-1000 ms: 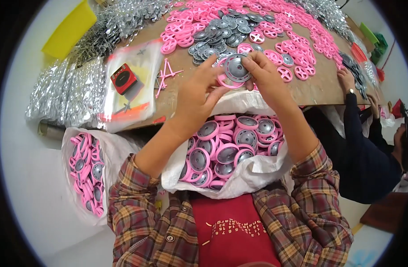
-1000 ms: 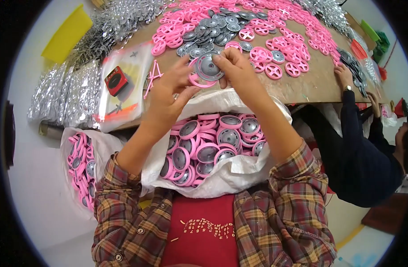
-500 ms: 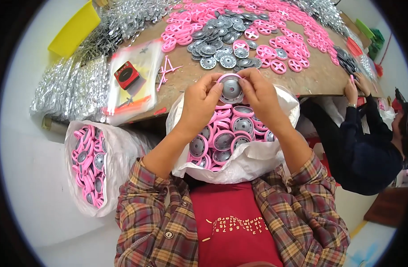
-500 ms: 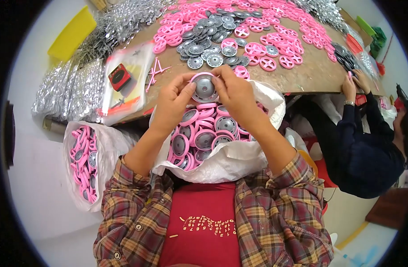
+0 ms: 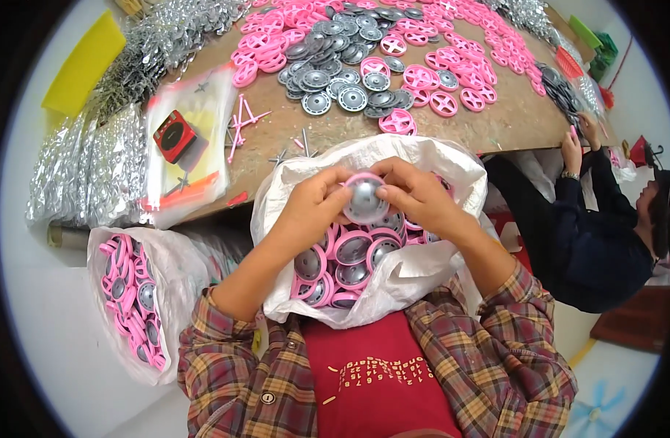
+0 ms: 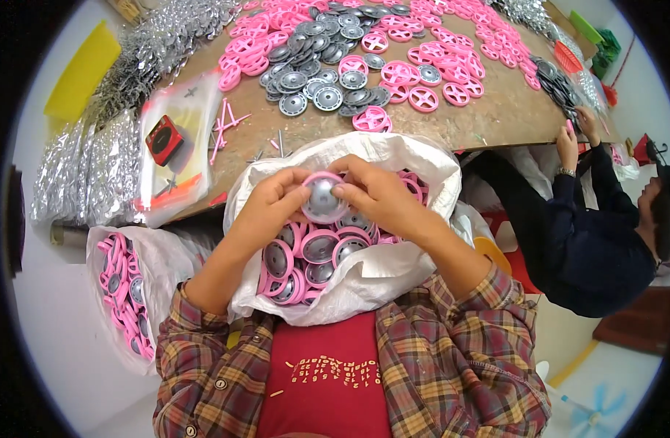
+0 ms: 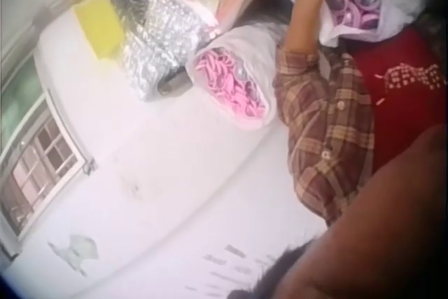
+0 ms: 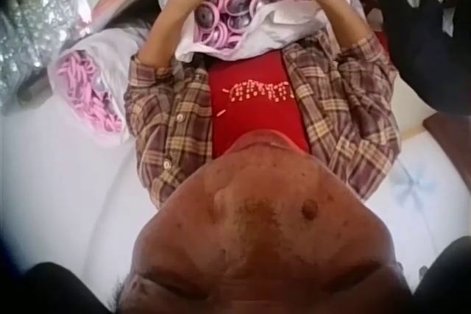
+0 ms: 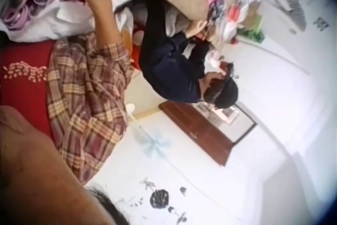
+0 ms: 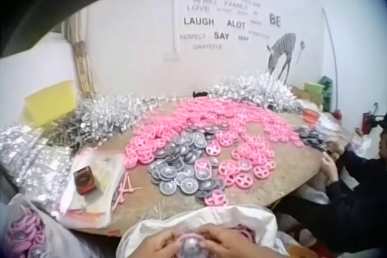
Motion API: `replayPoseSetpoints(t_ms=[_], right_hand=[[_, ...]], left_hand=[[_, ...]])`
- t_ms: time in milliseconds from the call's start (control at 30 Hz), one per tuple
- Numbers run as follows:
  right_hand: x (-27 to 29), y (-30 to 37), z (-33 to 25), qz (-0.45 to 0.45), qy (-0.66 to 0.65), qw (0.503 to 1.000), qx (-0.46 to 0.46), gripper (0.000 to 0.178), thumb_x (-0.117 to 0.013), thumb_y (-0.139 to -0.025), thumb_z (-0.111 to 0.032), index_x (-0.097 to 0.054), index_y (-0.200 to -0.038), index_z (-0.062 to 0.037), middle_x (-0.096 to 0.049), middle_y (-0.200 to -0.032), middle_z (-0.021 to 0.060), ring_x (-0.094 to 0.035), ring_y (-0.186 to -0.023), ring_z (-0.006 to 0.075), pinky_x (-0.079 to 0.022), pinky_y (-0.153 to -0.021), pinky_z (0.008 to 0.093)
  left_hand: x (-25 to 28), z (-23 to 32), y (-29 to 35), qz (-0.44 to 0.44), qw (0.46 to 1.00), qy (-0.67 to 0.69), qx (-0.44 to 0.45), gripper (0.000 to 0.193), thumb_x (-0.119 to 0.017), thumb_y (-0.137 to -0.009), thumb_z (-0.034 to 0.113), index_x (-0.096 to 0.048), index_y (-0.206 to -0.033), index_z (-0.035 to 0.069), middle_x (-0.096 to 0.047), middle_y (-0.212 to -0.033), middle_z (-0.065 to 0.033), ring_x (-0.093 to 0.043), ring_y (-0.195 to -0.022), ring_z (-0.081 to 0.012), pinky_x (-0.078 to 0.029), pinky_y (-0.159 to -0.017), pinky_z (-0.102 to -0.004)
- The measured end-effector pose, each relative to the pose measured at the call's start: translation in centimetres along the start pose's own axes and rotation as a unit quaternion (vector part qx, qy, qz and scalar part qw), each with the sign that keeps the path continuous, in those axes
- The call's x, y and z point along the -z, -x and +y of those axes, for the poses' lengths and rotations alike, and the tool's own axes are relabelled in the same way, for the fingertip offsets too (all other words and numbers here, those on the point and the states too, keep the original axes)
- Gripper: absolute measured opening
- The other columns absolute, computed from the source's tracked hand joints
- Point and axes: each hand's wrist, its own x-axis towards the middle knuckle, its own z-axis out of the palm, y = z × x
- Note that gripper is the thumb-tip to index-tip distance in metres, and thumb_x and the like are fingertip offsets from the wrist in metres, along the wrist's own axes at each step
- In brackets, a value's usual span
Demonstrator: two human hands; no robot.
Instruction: Manually assemble plastic toy gear components by placing silver gears onto pink bases and sorting them into a bag.
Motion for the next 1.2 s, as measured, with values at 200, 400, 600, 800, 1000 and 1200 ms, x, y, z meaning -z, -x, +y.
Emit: replayPoseSetpoints(t_ms=[200,400,600,800,1000,1200], right_hand=[[8.2,-7.6,2.0,0.109,0.233,0.963,0.08,0.021,-0.063,-0.084,-0.017,-0.064,-0.102,-0.0062,-0.064,-0.086,0.0086,-0.059,-0.072,0.0151,-0.049,-0.066,0.0281],[8.0,-14.3,6.7,0.073,0.514,0.832,0.194,0.021,-0.066,-0.073,-0.019,-0.066,-0.092,-0.0115,-0.059,-0.084,0.0052,-0.063,-0.081,0.0255,-0.05,-0.066,0.0388],[11.1,-14.2,6.0,0.219,0.471,0.826,0.218,0.013,-0.064,-0.079,-0.014,-0.066,-0.091,-0.0079,-0.059,-0.085,0.0081,-0.06,-0.068,0.0223,-0.047,-0.06,0.0322],[12.2,-9.5,5.5,0.336,0.062,0.936,0.088,0.016,-0.061,-0.087,-0.013,-0.063,-0.099,-0.0009,-0.063,-0.086,0.0013,-0.055,-0.07,0.0062,-0.044,-0.06,0.0227],[9.7,-5.2,4.1,0.284,-0.103,0.949,0.084,0.023,-0.059,-0.088,-0.01,-0.058,-0.11,-0.0033,-0.062,-0.085,0.0037,-0.058,-0.074,0.009,-0.046,-0.068,0.0224],[5.0,-3.6,0.6,0.217,0.004,0.963,0.158,0.035,-0.059,-0.088,-0.009,-0.054,-0.123,-0.0049,-0.059,-0.096,0.0044,-0.056,-0.076,0.0077,-0.047,-0.066,0.0225]], left_hand=[[0.0,2.2,-3.5,0.026,0.931,-0.319,-0.174,0.023,-0.063,-0.082,0.02,-0.065,-0.101,0.006,-0.066,-0.094,-0.0128,-0.063,-0.079,-0.0303,-0.05,-0.068,-0.0369],[-1.7,-1.3,-14.1,0.055,0.809,-0.5,-0.302,0.019,-0.062,-0.081,0.016,-0.066,-0.099,0.011,-0.065,-0.089,-0.0104,-0.062,-0.081,-0.0311,-0.05,-0.068,-0.0404],[-2.8,-3.4,-16.6,0.08,0.819,-0.477,-0.309,0.015,-0.064,-0.078,0.014,-0.065,-0.093,0.011,-0.063,-0.09,-0.0091,-0.062,-0.079,-0.0302,-0.05,-0.066,-0.041],[-4.2,-4.7,-17.7,0.101,0.769,-0.495,-0.393,0.014,-0.064,-0.073,0.015,-0.062,-0.085,0.007,-0.058,-0.083,-0.0102,-0.061,-0.073,-0.0302,-0.048,-0.061,-0.0426],[-2.0,-1.8,-16.0,0.116,0.939,-0.208,-0.249,0.021,-0.062,-0.084,0.014,-0.056,-0.099,0.0,-0.059,-0.093,-0.0094,-0.062,-0.08,-0.0221,-0.052,-0.07,-0.0338],[-1.8,3.1,-8.1,0.012,0.991,0.097,-0.087,0.03,-0.053,-0.093,0.019,-0.049,-0.116,-0.001,-0.061,-0.104,-0.0112,-0.063,-0.091,-0.0171,-0.055,-0.081,-0.0312]])
